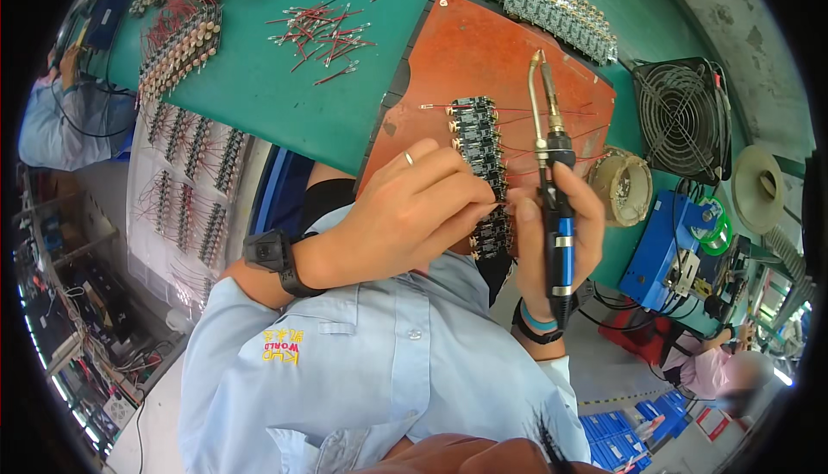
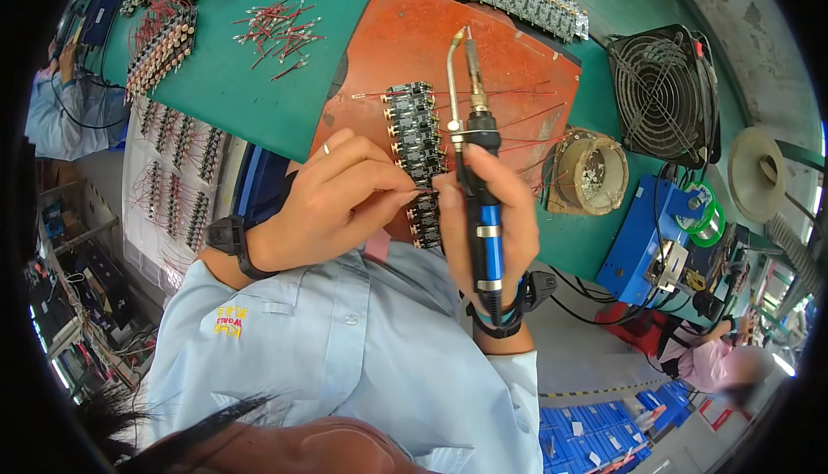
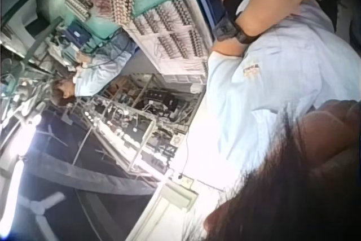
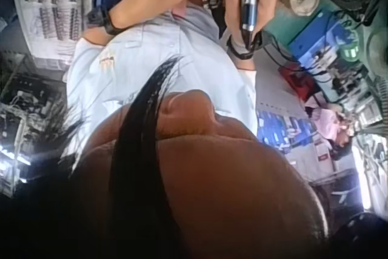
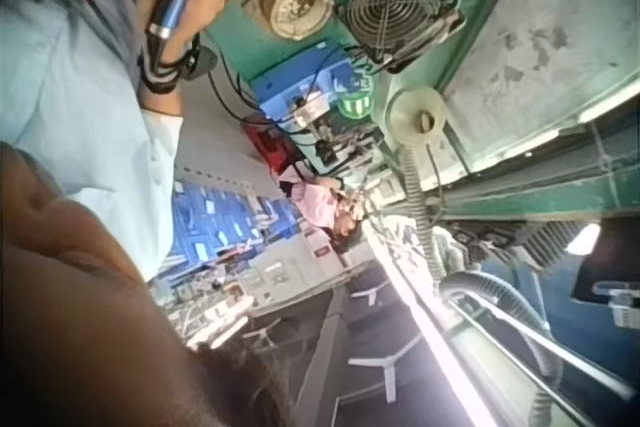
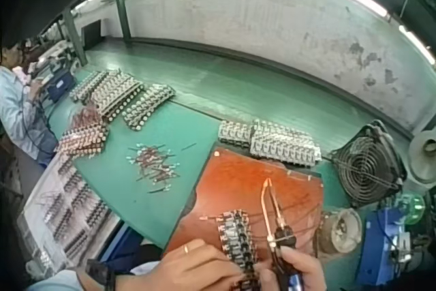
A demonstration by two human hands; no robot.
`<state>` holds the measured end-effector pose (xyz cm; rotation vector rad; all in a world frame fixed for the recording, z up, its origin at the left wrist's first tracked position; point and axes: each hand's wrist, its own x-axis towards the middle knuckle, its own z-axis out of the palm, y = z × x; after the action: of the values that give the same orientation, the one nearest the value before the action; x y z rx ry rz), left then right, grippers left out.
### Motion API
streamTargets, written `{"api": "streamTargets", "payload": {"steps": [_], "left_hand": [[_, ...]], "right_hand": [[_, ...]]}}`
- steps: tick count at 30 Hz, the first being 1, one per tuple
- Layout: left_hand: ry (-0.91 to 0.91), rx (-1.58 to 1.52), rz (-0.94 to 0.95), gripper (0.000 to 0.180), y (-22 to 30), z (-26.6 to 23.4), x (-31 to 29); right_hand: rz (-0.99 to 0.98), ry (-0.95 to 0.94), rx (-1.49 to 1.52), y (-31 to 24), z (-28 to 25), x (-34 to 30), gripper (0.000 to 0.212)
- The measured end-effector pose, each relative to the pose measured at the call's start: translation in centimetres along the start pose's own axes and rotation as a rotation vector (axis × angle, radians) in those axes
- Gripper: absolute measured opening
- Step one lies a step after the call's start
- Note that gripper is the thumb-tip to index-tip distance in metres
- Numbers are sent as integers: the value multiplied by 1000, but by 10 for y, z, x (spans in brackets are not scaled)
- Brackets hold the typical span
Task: Soldering components onto printed circuit boards in an assembly line.
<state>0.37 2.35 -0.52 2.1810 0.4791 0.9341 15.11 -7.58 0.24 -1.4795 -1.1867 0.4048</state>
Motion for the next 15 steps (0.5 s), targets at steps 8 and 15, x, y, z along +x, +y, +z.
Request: {"api": "streamTargets", "payload": {"steps": [8,15], "left_hand": [[-18,-15,-41,15,-2,-3,4],[-35,-7,-69,16,1,-4,4]], "right_hand": [[117,-16,119,-2,-5,3,38],[122,-94,165,6,-9,3,41]]}}
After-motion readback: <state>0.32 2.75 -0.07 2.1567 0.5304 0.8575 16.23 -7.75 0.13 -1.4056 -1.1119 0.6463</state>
